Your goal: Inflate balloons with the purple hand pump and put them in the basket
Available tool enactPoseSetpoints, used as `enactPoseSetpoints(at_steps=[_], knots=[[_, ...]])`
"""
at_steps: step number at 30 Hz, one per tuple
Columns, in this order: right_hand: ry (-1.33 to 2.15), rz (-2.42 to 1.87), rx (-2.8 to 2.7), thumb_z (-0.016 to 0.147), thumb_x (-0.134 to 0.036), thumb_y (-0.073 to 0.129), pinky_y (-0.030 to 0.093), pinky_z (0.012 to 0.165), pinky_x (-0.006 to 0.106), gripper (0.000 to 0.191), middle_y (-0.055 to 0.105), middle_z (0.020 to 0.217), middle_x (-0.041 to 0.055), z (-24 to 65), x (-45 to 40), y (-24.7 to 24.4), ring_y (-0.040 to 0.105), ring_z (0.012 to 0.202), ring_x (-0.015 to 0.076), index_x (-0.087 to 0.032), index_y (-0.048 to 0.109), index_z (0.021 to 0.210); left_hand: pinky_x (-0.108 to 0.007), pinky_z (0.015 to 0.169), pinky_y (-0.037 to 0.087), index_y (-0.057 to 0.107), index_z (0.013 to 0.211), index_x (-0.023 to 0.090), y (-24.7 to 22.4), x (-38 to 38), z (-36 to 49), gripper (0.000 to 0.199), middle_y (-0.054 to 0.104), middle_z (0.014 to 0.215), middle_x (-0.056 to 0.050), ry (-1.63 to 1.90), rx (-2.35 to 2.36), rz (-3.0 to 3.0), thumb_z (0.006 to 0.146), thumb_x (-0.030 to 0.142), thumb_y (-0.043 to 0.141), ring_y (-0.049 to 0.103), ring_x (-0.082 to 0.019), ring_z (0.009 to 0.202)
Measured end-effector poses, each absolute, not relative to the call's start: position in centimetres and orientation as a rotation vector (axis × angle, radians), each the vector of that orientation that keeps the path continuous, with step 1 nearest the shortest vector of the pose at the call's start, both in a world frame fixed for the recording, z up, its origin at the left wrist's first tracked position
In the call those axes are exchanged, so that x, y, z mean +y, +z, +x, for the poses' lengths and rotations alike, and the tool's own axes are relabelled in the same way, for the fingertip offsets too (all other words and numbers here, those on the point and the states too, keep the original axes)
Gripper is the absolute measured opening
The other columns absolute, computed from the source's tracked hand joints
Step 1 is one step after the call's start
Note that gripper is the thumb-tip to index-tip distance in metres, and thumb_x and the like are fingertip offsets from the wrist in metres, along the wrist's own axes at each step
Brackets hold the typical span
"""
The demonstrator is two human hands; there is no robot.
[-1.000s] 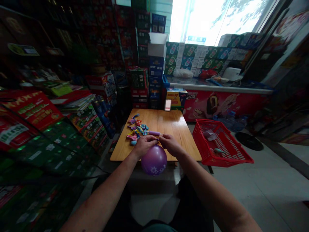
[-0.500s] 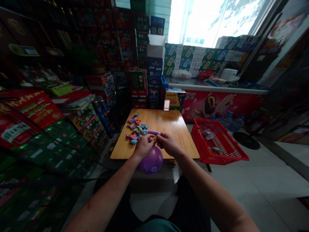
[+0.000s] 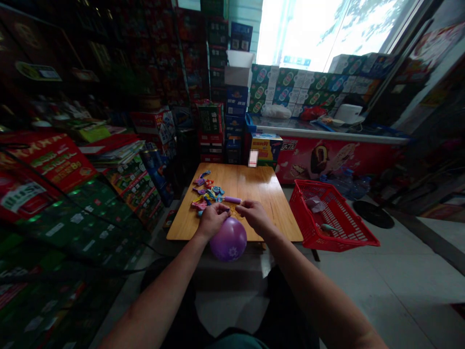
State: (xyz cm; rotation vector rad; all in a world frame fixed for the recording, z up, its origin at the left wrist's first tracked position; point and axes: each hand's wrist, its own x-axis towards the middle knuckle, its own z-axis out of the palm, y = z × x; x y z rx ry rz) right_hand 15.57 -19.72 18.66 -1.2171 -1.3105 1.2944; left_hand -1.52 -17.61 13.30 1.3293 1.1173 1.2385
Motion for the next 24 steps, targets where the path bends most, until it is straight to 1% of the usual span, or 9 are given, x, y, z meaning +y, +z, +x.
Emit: enactPoseSetpoints(at_steps=[1,4,7,9,11,14,18,21,24], knots=[[1.412,-1.177,-1.193,0.072,-0.026,0.069,0.034,0.048,0.019,0.012,0.061,0.063,-0.0007,15.3,-19.5,18.7,0.054,0.059,0.0108,-0.016,0.064,0.074,-0.029,0.067,0.05,0.068,0.081,0.015,13.2,-17.6,-1.4,0.029,0.071,0.076,-0.006,1.25,1.111,1.312,0.063,0.033,0.082,0.066,-0.02,0.072],[1.789,-1.05,-0.794,0.074,-0.017,0.065,0.032,0.042,0.016,0.013,0.06,0.06,-0.0015,14.7,-18.7,18.6,0.055,0.054,0.0098,-0.017,0.063,0.087,-0.029,0.068,0.049,0.068,0.08,0.015,13.0,-17.4,-1.3,0.032,0.071,0.076,-0.005,1.288,1.084,1.243,0.062,0.035,0.084,0.066,-0.018,0.071],[1.983,-1.056,-0.431,0.079,-0.012,0.056,0.038,0.042,0.015,0.006,0.051,0.049,-0.0045,14.9,-17.7,17.6,0.05,0.043,0.0083,-0.018,0.057,0.079,-0.029,0.07,0.049,0.067,0.082,0.015,13.4,-17.4,-1.8,0.033,0.071,0.077,-0.004,1.293,1.023,1.18,0.064,0.037,0.084,0.065,-0.016,0.07],[2.022,-1.099,-0.332,0.083,-0.012,0.051,0.045,0.045,0.016,0.012,0.045,0.044,-0.0058,15.4,-17.1,16.6,0.045,0.038,0.0073,-0.019,0.052,0.073,-0.029,0.072,0.05,0.069,0.084,0.014,13.8,-17.5,-2.5,0.031,0.072,0.082,-0.005,1.26,0.945,1.143,0.065,0.034,0.084,0.065,-0.016,0.073],[2.056,-1.122,-0.321,0.087,-0.013,0.048,0.047,0.045,0.017,0.016,0.044,0.043,-0.0061,15.7,-16.7,15.6,0.041,0.036,0.0067,-0.019,0.05,0.072,-0.03,0.078,0.05,0.071,0.085,0.014,14.2,-17.9,-3.0,0.027,0.073,0.089,-0.007,1.206,0.878,1.144,0.067,0.03,0.083,0.066,-0.017,0.079],[2.11,-1.13,-0.328,0.088,-0.012,0.048,0.043,0.04,0.015,0.015,0.049,0.045,-0.0039,15.5,-16.5,14.5,0.044,0.036,0.0075,-0.017,0.053,0.075,-0.031,0.083,0.05,0.073,0.085,0.014,14.5,-18.2,-3.0,0.02,0.074,0.091,-0.007,1.096,0.886,1.304,0.071,0.027,0.079,0.067,-0.019,0.085],[2.137,-1.095,-0.373,0.089,-0.015,0.056,0.036,0.038,0.015,0.009,0.056,0.05,-0.0009,14.4,-16.6,13.7,0.049,0.04,0.0082,-0.013,0.059,0.08,-0.031,0.08,0.051,0.075,0.087,0.016,14.1,-18.0,-2.6,0.015,0.074,0.083,-0.005,1.0,0.967,1.558,0.077,0.026,0.071,0.068,-0.02,0.08],[2.126,-1.069,-0.389,0.092,-0.019,0.055,0.037,0.04,0.015,0.013,0.056,0.051,-0.0013,14.1,-16.7,13.4,0.049,0.041,0.0079,-0.014,0.059,0.08,-0.033,0.082,0.051,0.076,0.088,0.017,13.7,-17.8,-2.8,0.016,0.076,0.089,-0.006,1.011,1.031,1.677,0.079,0.028,0.068,0.069,-0.023,0.085],[2.12,-1.066,-0.403,0.095,-0.02,0.048,0.037,0.042,0.016,0.021,0.056,0.051,-0.0008,14.1,-16.8,13.0,0.05,0.042,0.0083,-0.014,0.058,0.078,-0.035,0.089,0.051,0.077,0.097,0.018,13.6,-17.9,-3.3,0.022,0.076,0.098,-0.007,0.969,1.036,1.745,0.082,0.028,0.065,0.069,-0.024,0.094]])
